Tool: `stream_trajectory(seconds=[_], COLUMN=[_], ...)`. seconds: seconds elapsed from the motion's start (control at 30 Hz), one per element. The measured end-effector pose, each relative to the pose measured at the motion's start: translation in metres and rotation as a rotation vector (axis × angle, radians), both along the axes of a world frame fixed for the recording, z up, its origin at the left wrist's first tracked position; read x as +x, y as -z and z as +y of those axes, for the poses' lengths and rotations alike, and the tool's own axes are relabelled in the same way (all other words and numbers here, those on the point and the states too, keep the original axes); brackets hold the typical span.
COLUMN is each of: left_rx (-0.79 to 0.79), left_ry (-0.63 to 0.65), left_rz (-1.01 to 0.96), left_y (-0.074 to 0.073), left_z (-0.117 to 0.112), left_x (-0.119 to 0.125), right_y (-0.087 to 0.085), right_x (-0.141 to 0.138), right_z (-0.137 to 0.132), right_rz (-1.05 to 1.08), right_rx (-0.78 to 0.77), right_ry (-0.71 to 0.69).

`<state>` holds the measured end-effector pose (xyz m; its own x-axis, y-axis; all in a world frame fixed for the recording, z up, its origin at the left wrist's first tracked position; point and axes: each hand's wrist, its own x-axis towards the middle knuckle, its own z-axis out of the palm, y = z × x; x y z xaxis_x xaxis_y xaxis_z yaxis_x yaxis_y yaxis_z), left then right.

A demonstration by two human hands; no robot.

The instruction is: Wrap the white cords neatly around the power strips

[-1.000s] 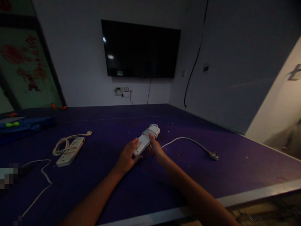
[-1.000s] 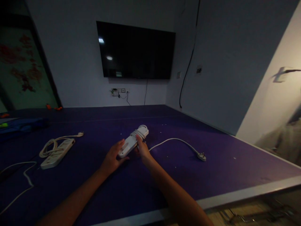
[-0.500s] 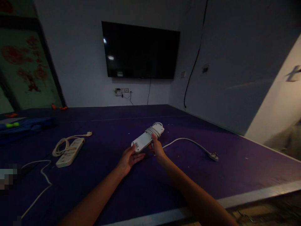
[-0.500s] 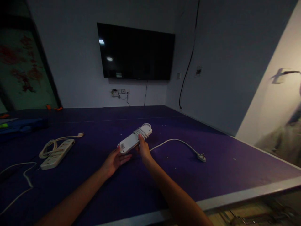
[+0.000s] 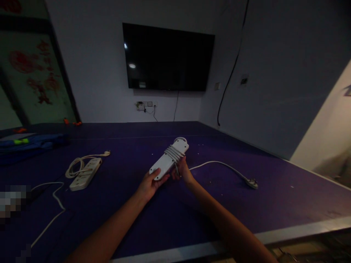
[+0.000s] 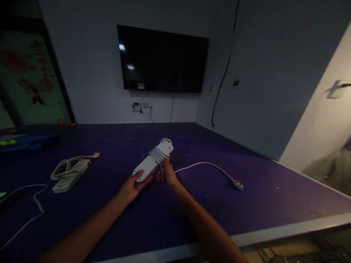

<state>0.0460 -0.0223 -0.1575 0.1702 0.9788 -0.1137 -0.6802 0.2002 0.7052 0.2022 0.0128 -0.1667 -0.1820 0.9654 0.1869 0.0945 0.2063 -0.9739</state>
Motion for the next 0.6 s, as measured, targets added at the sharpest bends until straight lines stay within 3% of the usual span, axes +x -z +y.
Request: stream_trajectory(seconds=[0.1, 0.2, 0.33, 0.6], left_rx=[-0.015, 0.007, 0.04, 0.234], left_ry=[-0.047, -0.101, -0.195, -0.283], left_rz=[-0.084, -0.13, -0.097, 0.139], left_y=[-0.011, -0.017, -0.01, 0.003], left_z=[0.001, 0.005, 0.013, 0.018], left_x=[-0.006, -0.013, -0.015, -0.012], right_y=[-0.002, -0.003, -0.005, -0.008], right_x=[0.004, 0.002, -0.005, -0.01], right_z=[0.001, -0.002, -0.009, -0.018], right_rz=[-0.004, -0.069, -0.112, -0.095], right_rx=[-0.008, 0.087, 0.206, 0.209], right_ry=[-0.06, -0.019, 0.04, 0.163])
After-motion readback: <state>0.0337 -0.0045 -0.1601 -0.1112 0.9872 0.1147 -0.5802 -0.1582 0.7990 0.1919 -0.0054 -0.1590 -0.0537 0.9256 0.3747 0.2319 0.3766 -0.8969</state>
